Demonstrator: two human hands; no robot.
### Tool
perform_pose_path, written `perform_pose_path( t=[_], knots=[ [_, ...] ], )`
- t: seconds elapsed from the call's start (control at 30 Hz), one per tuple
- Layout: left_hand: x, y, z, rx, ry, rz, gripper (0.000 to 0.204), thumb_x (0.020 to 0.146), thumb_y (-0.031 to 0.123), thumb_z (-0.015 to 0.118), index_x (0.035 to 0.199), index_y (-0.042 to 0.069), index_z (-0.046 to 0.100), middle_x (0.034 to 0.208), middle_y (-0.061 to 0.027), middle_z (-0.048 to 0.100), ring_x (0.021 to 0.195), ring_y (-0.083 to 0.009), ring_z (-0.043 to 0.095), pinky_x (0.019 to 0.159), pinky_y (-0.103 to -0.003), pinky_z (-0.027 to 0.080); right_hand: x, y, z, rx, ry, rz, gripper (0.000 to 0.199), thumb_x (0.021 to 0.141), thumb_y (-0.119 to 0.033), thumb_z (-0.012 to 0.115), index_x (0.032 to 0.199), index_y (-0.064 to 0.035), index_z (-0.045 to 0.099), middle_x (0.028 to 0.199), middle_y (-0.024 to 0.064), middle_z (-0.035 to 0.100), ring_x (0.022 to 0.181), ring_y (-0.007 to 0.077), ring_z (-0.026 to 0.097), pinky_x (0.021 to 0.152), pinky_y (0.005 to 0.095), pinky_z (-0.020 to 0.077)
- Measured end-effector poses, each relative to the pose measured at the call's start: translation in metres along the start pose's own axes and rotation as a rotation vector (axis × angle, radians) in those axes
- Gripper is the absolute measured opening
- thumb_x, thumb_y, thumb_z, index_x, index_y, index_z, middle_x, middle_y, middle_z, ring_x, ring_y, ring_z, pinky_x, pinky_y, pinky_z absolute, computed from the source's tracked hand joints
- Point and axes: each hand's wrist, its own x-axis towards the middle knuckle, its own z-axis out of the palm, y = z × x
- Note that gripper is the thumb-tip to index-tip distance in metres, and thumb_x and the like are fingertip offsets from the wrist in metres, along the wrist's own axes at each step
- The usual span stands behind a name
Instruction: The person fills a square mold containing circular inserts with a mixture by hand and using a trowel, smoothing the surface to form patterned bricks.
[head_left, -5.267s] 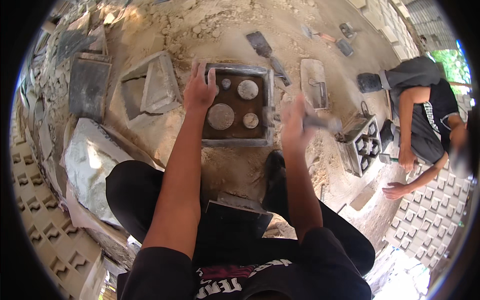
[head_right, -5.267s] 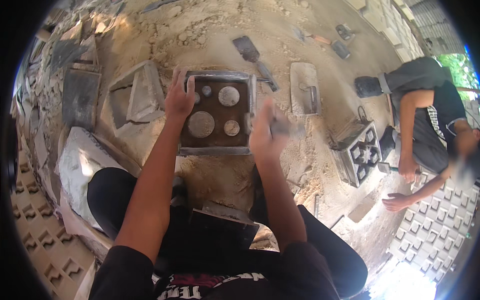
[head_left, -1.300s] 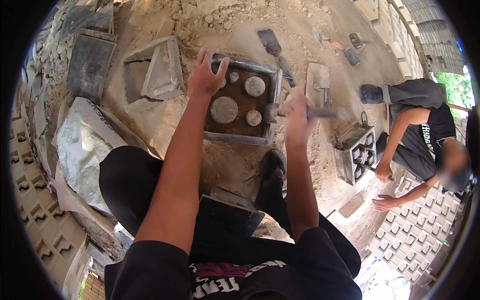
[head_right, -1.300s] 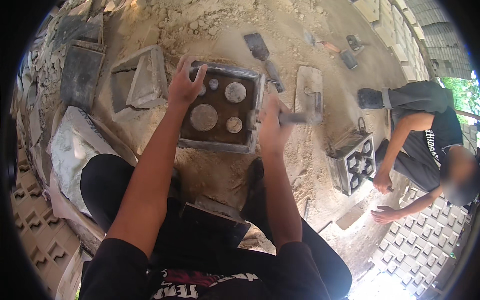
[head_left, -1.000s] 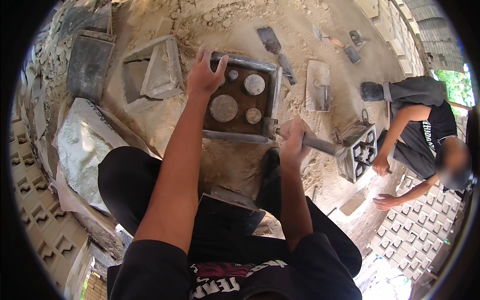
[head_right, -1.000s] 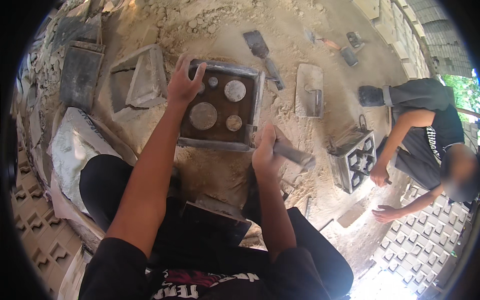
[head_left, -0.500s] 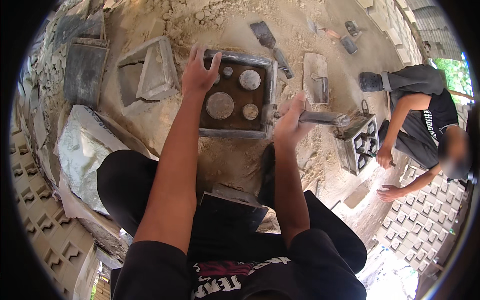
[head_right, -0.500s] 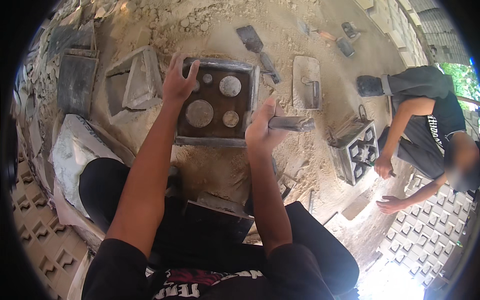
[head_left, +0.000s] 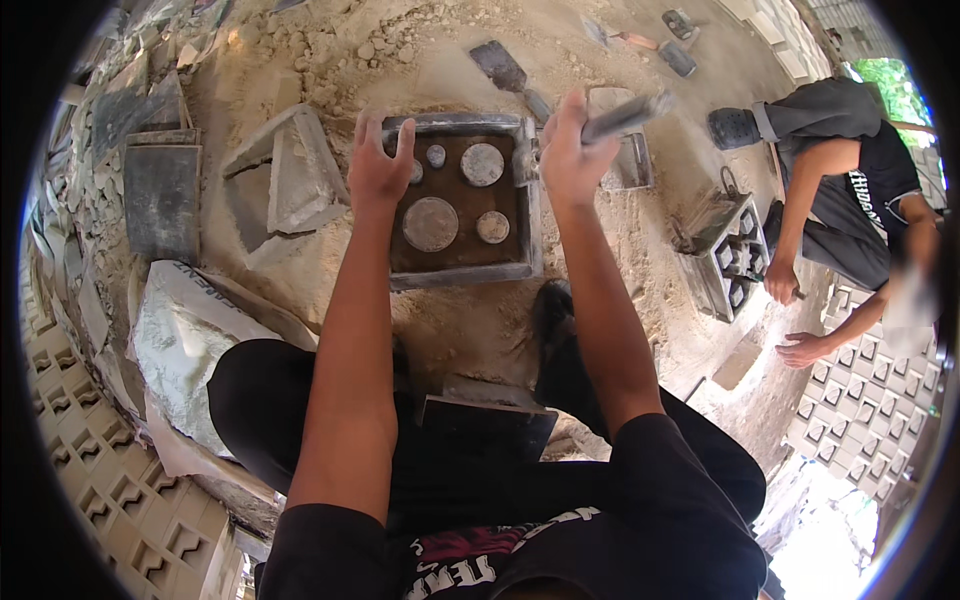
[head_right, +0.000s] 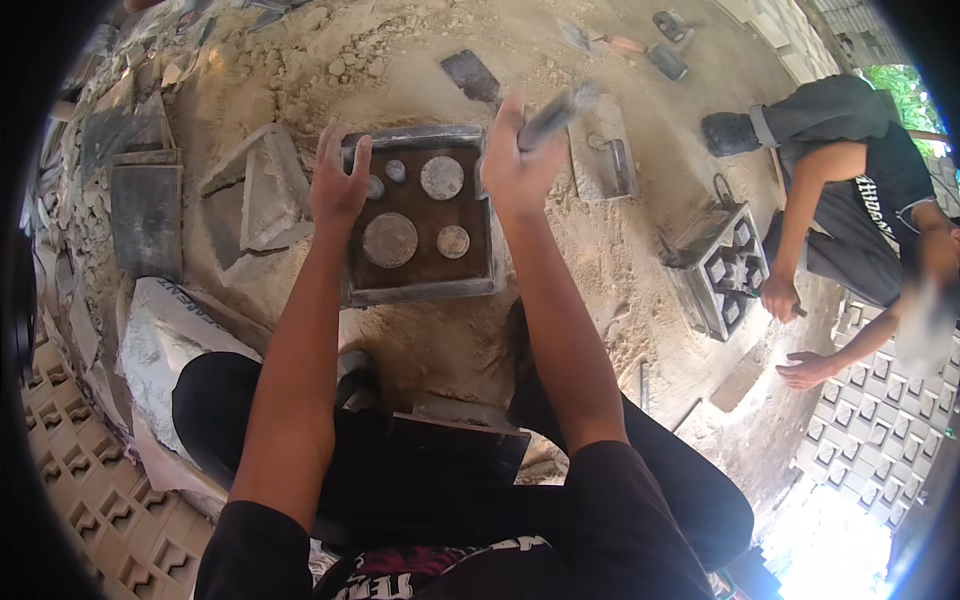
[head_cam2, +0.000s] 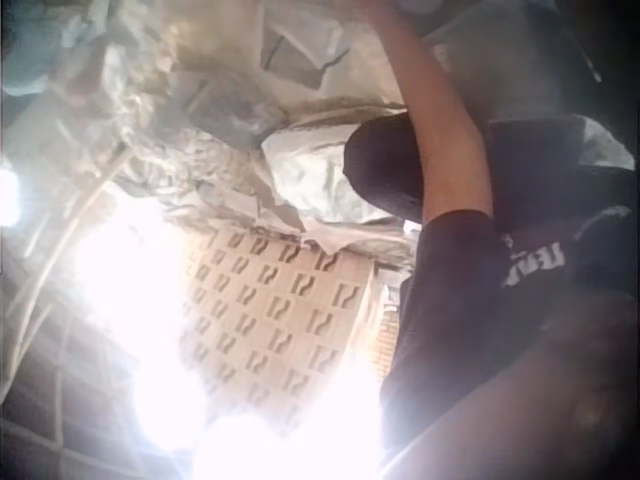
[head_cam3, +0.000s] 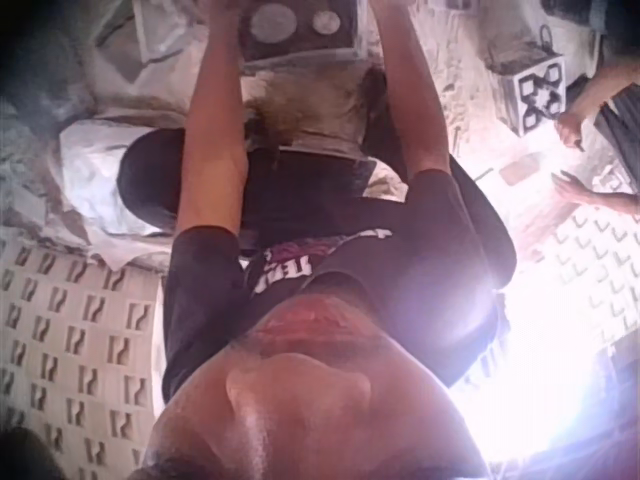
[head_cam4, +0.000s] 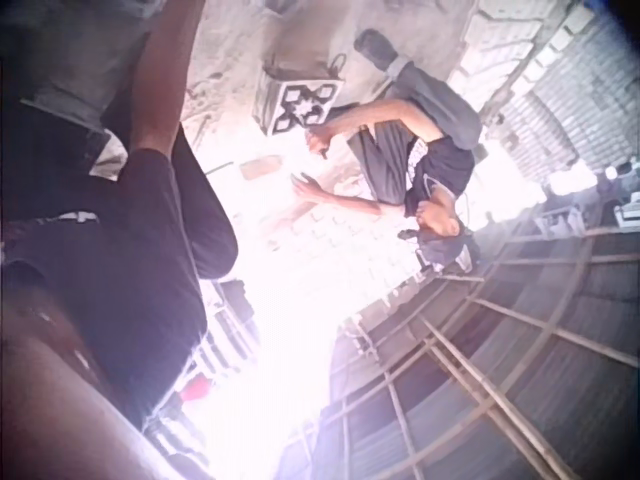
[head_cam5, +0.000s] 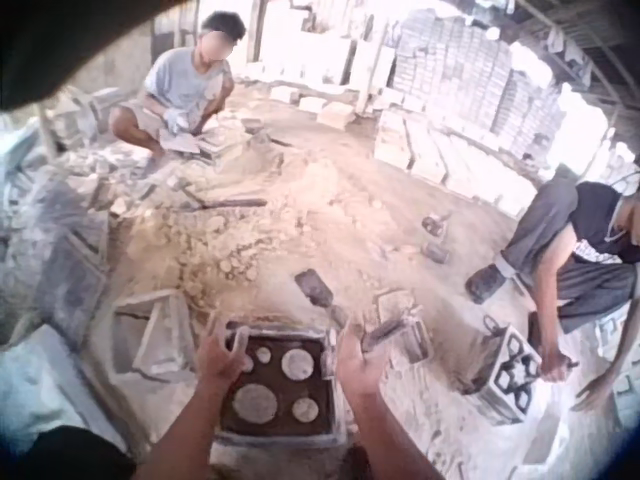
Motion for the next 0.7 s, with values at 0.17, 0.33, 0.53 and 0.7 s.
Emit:
perform_pose_path(
  t=[0.17,0.33,0.53,0.7],
  knots=[
    [0.003,-0.008,0.008,-0.054,0.046,0.025,0.065,0.098,0.050,0.047,0.144,0.005,0.046,0.150,-0.0207,0.040,0.138,-0.0363,0.040,0.111,-0.040,0.034,0.027,-0.006,0.009,0.028,-0.160,0.163,0.045,0.101,-0.026,0.054,0.060,-0.0114,0.043,0.053,-0.0028,0.044,0.044,0.0069,0.038,0.041,0.0266,0.0273],
    [0.011,-0.014,0.007,-0.158,0.006,-0.213,0.059,0.101,0.046,0.037,0.139,0.002,0.048,0.142,-0.0222,0.049,0.131,-0.0393,0.046,0.108,-0.046,0.037,0.013,-0.018,0.003,0.224,-0.043,0.227,0.044,0.099,-0.021,0.058,0.059,-0.0126,0.041,0.053,-0.0039,0.041,0.044,0.0078,0.034,0.043,0.0280,0.0258],
    [0.013,-0.012,0.004,-0.091,-0.014,-0.248,0.053,0.102,0.042,0.031,0.128,0.003,0.055,0.120,-0.0262,0.062,0.116,-0.0461,0.054,0.098,-0.051,0.041,-0.028,-0.037,-0.005,0.234,0.036,0.186,0.043,0.098,-0.015,0.057,0.058,-0.0108,0.043,0.054,-0.0048,0.041,0.047,0.0041,0.036,0.043,0.0248,0.0245],
    [0.015,-0.011,0.003,-0.058,-0.050,-0.282,0.050,0.102,0.041,0.031,0.123,0.004,0.057,0.118,-0.0262,0.062,0.113,-0.0472,0.055,0.094,-0.052,0.043,-0.045,-0.030,-0.002,0.285,-0.019,0.185,0.040,0.096,-0.012,0.059,0.059,-0.0091,0.044,0.055,-0.0052,0.040,0.051,0.0044,0.035,0.047,0.0250,0.0268]
  ],
)
